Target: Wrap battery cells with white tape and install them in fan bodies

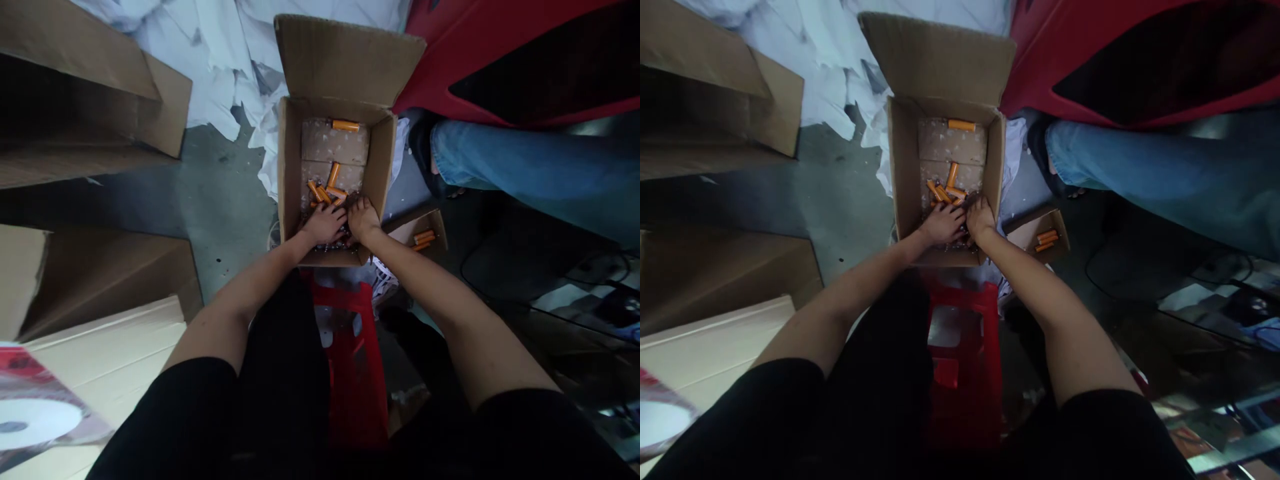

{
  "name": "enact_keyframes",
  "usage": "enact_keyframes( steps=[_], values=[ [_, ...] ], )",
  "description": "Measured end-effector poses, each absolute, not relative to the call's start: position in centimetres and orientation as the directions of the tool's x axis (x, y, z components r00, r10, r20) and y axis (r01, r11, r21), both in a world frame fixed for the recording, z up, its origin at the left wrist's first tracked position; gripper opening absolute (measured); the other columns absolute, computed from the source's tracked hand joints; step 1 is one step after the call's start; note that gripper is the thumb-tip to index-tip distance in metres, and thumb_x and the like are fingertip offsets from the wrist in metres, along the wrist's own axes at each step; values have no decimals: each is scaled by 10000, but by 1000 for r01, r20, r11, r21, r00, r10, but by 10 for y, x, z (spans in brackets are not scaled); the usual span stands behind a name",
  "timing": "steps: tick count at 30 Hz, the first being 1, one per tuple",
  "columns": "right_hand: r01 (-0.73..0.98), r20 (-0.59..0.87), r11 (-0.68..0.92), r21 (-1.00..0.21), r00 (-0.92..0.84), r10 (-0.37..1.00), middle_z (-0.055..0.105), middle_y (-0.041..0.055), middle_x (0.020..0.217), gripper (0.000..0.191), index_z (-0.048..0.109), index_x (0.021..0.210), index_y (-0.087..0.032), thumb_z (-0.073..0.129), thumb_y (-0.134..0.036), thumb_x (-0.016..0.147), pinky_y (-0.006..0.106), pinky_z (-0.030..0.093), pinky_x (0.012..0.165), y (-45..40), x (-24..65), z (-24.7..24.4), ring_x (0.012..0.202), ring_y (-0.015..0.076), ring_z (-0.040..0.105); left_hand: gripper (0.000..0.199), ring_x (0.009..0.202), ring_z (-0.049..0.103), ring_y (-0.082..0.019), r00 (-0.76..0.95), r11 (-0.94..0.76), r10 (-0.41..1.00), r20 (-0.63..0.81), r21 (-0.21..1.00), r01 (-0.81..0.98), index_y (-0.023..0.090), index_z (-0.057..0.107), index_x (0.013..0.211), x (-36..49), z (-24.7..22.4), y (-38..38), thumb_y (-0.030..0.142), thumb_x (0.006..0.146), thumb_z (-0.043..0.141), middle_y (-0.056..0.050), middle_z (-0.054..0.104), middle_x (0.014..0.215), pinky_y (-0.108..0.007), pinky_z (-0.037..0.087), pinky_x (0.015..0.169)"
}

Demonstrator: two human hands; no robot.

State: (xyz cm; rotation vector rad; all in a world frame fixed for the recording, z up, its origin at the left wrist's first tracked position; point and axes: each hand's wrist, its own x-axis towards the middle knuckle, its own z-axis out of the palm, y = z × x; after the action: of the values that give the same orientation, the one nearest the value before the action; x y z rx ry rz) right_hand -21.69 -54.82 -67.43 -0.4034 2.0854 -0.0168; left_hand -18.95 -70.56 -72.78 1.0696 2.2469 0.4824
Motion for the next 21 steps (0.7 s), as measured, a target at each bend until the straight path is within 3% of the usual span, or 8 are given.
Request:
enact_keyframes(
  steps=[4, 7, 9, 13, 16, 21],
  values=[
    [-372, -863, 883, -287, -299, -407, 616, 264, 1448, 775, 676, 1360, -63, 930, -297, 666, 595, 404, 1148, -542, -223, -683, 1402, 475, 480, 496, 1326, 482, -466, -619, 812, 578, -532, 448, 373, 230, 651, 1399, -168, -713, -716, 461, 960, 654, -194, 535, 1500, -679, 366, 1079],
    [-378, -857, 863, -336, -258, -446, 668, 222, 1390, 704, 692, 1353, -112, 909, -333, 721, 558, 464, 1098, -540, -234, -690, 1308, 435, 571, 651, 1387, 412, -527, -635, 889, 445, -631, 394, 232, 251, 623, 1442, -172, -715, -714, 521, 869, 770, -223, 450, 1567, -730, 359, 1079],
    [-369, -852, 864, -342, -266, -451, 685, 215, 1362, 624, 676, 1379, -124, 835, -333, 813, 554, 474, 1082, -543, -233, -691, 1239, 405, 623, 715, 1427, 359, -558, -636, 901, 423, -645, 377, 217, 255, 611, 1457, -177, -716, -711, 527, 829, 819, -238, 410, 1593, -742, 363, 1078],
    [-349, -844, 891, -291, -345, -411, 675, 252, 1354, 389, 697, 1327, -76, 576, -220, 986, 589, 432, 1103, -553, -215, -685, 1287, 403, 594, 668, 1367, 444, -541, -657, 917, 390, -645, 336, 215, 259, 642, 1404, -176, -709, -708, 496, 815, 850, -244, 440, 1558, -729, 402, 1056],
    [-330, -841, 912, -245, -396, -370, 671, 272, 1351, 428, 704, 1311, -56, 392, -127, 1027, 580, 441, 1084, -560, -206, -683, 1300, 383, 593, 622, 1320, 499, -516, -653, 920, 385, -652, 327, 215, 267, 636, 1413, -169, -703, -710, 451, 848, 821, -242, 479, 1510, -728, 387, 1069],
    [-311, -856, 918, -248, -374, -358, 718, 227, 1293, 438, 720, 1312, -113, 386, -136, 1030, 467, 508, 988, -561, -211, -691, 1230, 338, 640, 509, 1267, 539, -445, -662, 889, 444, -603, 389, 242, 259, 652, 1396, -163, -701, -720, 423, 918, 711, -215, 534, 1403, -661, 360, 1113]
  ],
)
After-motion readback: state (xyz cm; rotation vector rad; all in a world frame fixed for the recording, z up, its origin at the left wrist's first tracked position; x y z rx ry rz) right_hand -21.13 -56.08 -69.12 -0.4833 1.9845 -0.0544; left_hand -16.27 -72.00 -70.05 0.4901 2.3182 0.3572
